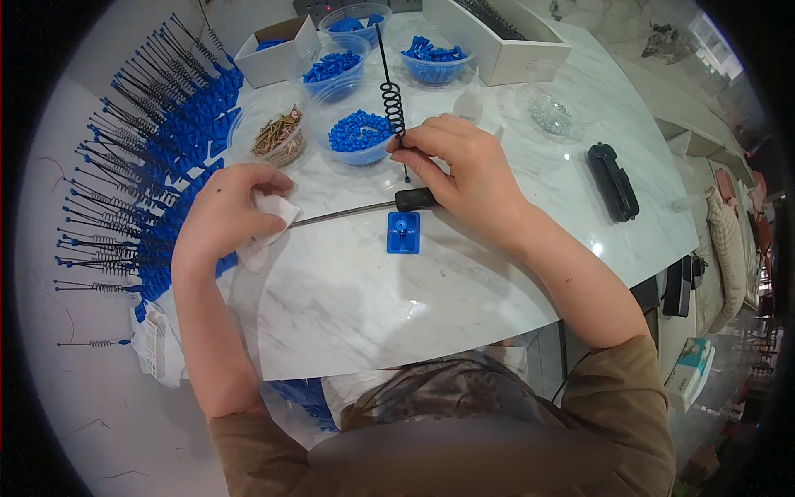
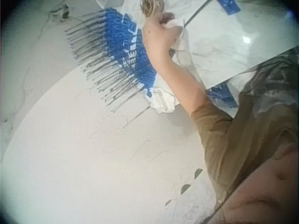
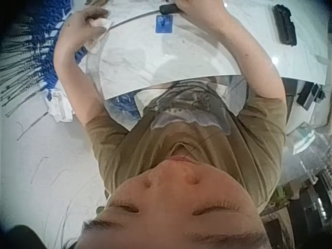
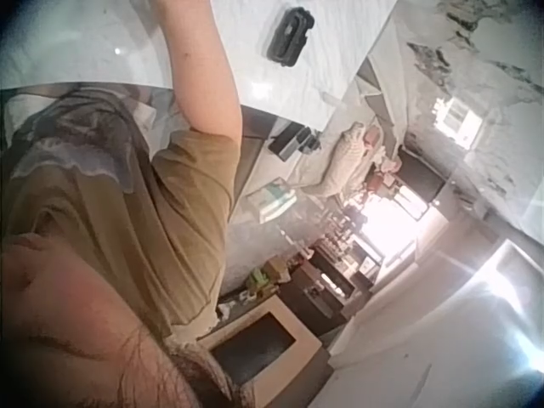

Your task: Assembling small blue plastic components with black springs and a metal rod.

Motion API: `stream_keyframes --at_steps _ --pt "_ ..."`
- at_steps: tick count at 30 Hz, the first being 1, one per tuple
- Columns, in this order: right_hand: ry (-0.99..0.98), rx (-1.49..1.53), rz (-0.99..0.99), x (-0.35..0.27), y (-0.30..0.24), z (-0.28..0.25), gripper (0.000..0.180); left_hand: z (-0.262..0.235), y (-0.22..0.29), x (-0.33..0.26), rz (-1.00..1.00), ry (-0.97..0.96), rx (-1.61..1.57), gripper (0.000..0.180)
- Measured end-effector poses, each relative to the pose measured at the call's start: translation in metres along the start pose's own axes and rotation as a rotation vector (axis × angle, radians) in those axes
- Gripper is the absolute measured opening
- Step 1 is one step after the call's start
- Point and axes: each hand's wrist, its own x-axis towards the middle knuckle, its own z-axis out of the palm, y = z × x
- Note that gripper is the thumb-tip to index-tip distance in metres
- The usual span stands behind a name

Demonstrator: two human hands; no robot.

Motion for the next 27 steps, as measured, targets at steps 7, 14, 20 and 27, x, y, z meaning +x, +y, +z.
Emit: stream_keyframes --at_steps 7,14,20,27 --pt "-0.033 -0.009 0.001 -0.006 0.007 0.000 0.007 0.000 0.013 -0.007 -0.004 0.004 -0.017 0.053" --pt "-0.021 -0.026 -0.038 0.005 0.001 0.001 0.006 -0.022 0.016 -0.014 0.095 -0.050 -0.161 0.054" --pt "0.007 -0.007 -0.031 0.002 -0.002 -0.001 0.007 -0.019 0.013 -0.011 0.176 -0.098 -0.404 0.045" --pt "0.067 -0.020 -0.032 -0.002 -0.005 -0.007 0.007 0.008 0.029 -0.002 0.223 0.122 -0.748 0.034"
